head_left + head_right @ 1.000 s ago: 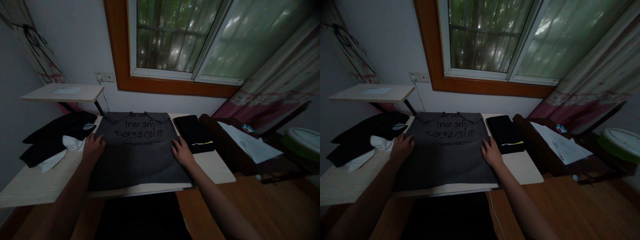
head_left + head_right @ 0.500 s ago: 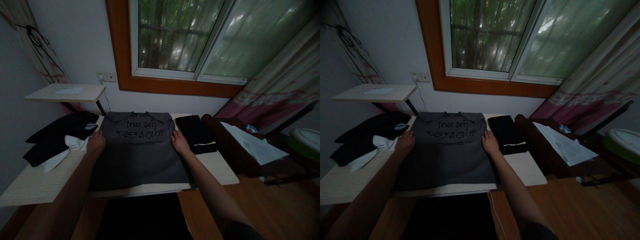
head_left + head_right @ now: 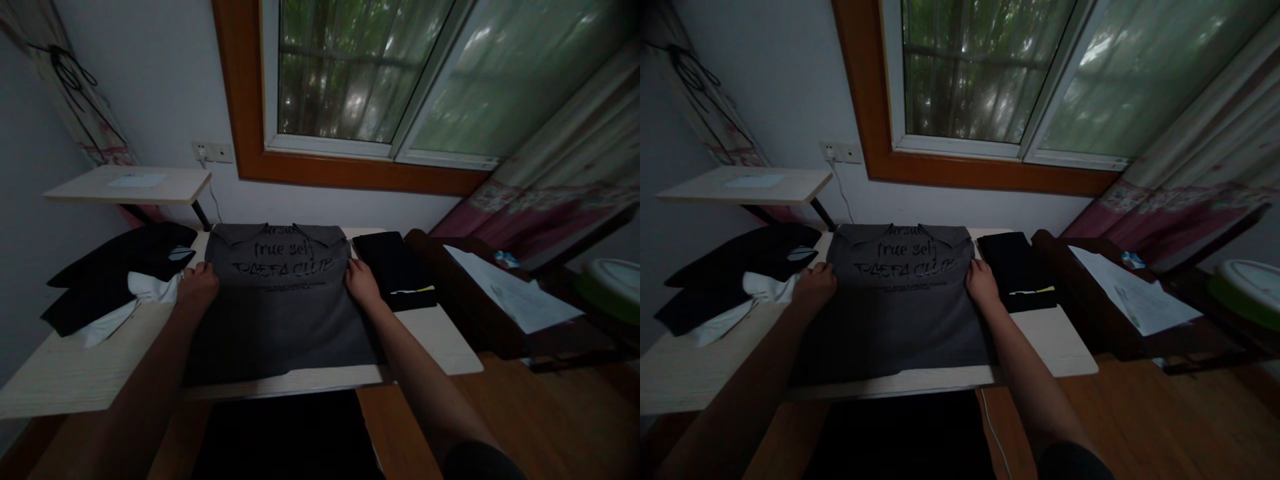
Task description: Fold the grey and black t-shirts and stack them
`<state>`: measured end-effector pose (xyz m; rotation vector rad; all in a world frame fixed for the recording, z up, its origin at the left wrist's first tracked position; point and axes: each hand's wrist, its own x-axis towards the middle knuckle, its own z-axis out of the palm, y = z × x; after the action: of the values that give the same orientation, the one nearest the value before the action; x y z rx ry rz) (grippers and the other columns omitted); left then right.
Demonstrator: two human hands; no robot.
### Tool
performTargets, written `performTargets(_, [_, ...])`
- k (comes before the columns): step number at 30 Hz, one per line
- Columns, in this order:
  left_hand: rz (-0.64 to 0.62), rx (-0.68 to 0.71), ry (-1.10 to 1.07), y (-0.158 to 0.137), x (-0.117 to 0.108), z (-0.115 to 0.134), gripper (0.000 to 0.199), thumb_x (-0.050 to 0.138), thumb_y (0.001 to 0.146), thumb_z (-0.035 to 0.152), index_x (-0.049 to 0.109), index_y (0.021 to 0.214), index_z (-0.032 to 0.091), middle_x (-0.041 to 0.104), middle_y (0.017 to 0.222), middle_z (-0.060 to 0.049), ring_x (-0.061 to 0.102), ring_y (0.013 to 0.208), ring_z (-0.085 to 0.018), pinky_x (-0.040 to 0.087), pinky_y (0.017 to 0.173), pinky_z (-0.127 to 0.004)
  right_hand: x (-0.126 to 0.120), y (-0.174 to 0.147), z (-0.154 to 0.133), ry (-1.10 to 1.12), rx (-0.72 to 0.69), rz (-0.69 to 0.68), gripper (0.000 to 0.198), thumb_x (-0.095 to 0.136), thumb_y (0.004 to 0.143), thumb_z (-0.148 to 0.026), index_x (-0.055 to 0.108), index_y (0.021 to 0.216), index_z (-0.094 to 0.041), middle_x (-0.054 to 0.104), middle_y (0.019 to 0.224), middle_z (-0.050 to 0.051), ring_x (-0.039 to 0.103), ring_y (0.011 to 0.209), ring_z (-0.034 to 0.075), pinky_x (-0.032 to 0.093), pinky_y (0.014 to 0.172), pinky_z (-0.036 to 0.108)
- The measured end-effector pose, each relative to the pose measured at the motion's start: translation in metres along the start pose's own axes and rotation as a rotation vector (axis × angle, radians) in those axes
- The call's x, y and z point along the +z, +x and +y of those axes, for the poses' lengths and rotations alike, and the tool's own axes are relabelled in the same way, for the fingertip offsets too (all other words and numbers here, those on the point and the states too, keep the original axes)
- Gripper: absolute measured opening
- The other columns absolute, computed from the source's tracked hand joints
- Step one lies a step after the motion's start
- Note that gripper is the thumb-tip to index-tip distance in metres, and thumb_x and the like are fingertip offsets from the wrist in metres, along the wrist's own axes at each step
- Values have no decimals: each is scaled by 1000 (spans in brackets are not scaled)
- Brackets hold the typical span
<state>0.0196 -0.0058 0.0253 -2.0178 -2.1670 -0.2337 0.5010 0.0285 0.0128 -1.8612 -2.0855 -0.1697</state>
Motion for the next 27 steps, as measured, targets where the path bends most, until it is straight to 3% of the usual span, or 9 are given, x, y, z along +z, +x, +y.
performTargets(3, [22,-58,-38,3,2,-7,51,42,94,23,62,139,8,59,125,-27,60,114,-41,48,95,-55,-8,-6,4,-33,-15,4,43,43,99,-18,68,132,-11,68,127,18,59,115,31,45,105,43])
performTargets(6, [-25,-195,-108,6,2,-14,53,40,96,22,58,146,17,54,125,-23,64,103,-34,51,91,-48,-17,-13,7,-70,-13,-42,44,44,96,-11,69,132,-11,66,122,19,62,105,29,47,99,39])
performTargets(9, [-30,-204,-125,8,-3,-16,53,37,97,21,60,145,22,52,126,-22,63,102,-34,52,86,-49,-25,-18,4,-88,0,-68,46,45,92,-7,70,129,-12,64,120,20,63,97,28,49,92,37])
performTargets(15, [144,-44,-9,11,-7,3,43,41,95,23,71,126,20,54,136,-21,48,123,-42,47,91,-56,-34,-11,-17,-172,-57,68,38,48,95,-18,71,126,-17,63,126,20,55,108,35,48,90,45])
performTargets(19, [117,92,13,24,0,20,41,43,94,25,73,121,17,63,121,-20,52,120,-39,45,99,-55,-22,10,-31,-124,-110,-3,40,45,100,-24,70,130,-16,64,128,18,55,114,34,45,101,44])
performTargets(23, [88,68,-40,38,8,31,47,42,94,27,69,129,13,65,124,-20,58,115,-36,49,95,-49,-6,31,-38,-81,-89,-42,41,45,103,-28,69,134,-16,65,128,16,55,119,31,42,108,41])
performTargets(27, [130,55,-97,47,15,33,48,41,96,30,67,133,13,62,136,-20,57,123,-37,49,98,-50,4,40,-38,-70,-54,-29,42,45,103,-29,67,136,-16,63,135,15,54,124,31,42,109,40])
